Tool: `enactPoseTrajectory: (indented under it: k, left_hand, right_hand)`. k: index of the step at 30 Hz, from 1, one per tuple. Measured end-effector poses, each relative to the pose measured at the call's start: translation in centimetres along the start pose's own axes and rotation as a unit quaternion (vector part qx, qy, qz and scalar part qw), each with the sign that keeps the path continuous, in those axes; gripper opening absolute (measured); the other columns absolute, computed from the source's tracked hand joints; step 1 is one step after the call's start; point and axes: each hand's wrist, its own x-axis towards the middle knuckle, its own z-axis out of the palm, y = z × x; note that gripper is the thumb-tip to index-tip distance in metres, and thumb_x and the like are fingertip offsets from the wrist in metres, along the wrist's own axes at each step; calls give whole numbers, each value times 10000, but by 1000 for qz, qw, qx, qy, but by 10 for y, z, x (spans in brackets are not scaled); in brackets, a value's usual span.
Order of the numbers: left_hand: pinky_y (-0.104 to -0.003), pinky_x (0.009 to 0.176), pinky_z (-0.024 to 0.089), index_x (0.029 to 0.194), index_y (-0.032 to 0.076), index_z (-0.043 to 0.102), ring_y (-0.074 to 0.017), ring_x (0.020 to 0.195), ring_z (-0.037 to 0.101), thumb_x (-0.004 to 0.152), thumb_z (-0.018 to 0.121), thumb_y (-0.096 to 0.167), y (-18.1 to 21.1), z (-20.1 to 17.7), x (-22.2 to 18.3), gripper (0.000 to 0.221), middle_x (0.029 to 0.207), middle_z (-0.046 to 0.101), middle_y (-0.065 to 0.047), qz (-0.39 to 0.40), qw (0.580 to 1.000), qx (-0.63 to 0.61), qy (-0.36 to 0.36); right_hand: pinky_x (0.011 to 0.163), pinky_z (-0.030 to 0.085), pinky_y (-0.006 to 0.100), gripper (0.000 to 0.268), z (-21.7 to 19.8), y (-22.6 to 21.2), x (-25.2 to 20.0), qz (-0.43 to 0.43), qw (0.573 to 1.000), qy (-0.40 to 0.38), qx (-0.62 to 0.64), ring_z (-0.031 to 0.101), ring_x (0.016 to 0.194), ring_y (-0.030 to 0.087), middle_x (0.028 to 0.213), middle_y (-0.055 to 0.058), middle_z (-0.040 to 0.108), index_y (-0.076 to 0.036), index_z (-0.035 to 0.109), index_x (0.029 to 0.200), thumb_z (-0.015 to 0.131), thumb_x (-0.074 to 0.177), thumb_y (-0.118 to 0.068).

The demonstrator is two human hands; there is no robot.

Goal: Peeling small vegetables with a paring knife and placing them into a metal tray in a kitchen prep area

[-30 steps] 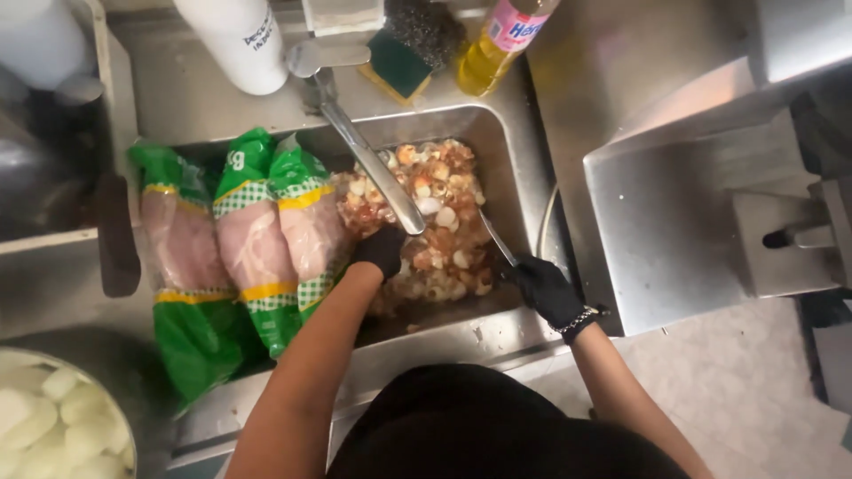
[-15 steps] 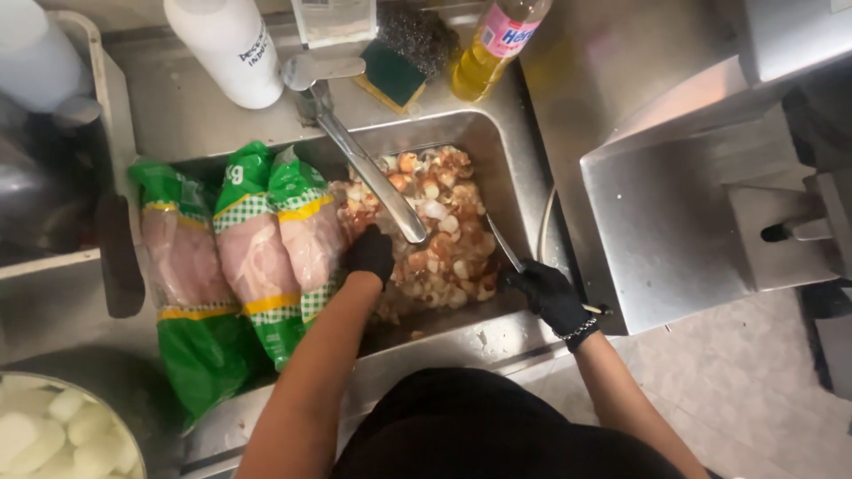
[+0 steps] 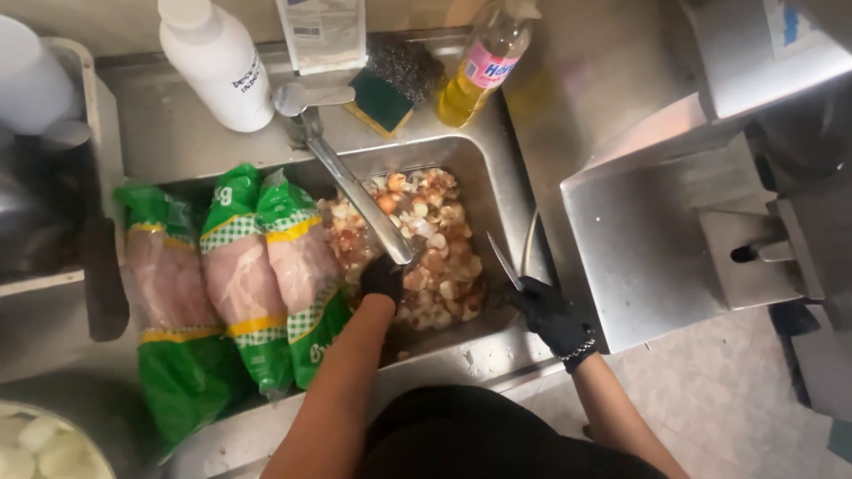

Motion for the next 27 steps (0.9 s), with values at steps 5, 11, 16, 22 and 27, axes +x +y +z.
enactPoseTrajectory:
  k: [5, 11, 16, 22, 27]
  left_hand:
    - [-401, 1086, 517, 1278, 295, 619, -197, 1287, 631, 1003, 492, 526, -29, 38, 37, 380, 1320, 694, 39, -34, 998, 15, -52]
    - [-600, 959, 544, 1349, 130, 659, -394, 1251, 632, 962, 592, 322, -36, 44, 49, 437, 1363, 624, -190, -33, 980, 166, -99]
    - [-582, 812, 560, 1222, 107, 732, -354, 1148, 695, 1001, 525, 199, -30, 38, 40, 316, 1212, 736, -117, -37, 964, 243, -104]
    - [-897, 1064, -32, 1666, 270, 130, -335, 1584, 149, 1044, 369, 514, -99, 114, 104, 710, 1717, 253, -39, 56, 899, 395, -178]
    - [-638, 1045, 457, 1469, 144, 527, -349, 1367, 540, 974, 544, 378, -18, 24, -7, 548, 1487, 563, -66, 40, 931, 274, -237]
  right_hand:
    - [297, 336, 166, 574, 28, -26, -26, -30, 997, -7, -64, 502, 409, 129, 713, 193, 643, 42, 531, 1347, 822, 855, -19]
    - [258, 287, 204, 261, 18, -21, -18, 6, 1000, -4, -8, 452, 321, 136, 615, 211, 633, 51, 625, 1093, 764, 874, 21]
    - [352, 382, 127, 329, -8, -10, 1, -153, 959, -237, -29, 603, 541, 90, 740, 175, 632, 76, 570, 1238, 679, 930, 44]
    - [325, 404, 202, 399, -10, 10, 6, -200, 961, -78, -177, 543, 422, 124, 600, 125, 619, 67, 665, 1197, 828, 858, -67]
    - [291, 371, 242, 427, -6, 8, 8, -107, 987, -38, -116, 515, 393, 180, 605, 163, 610, 40, 658, 1187, 857, 818, -36]
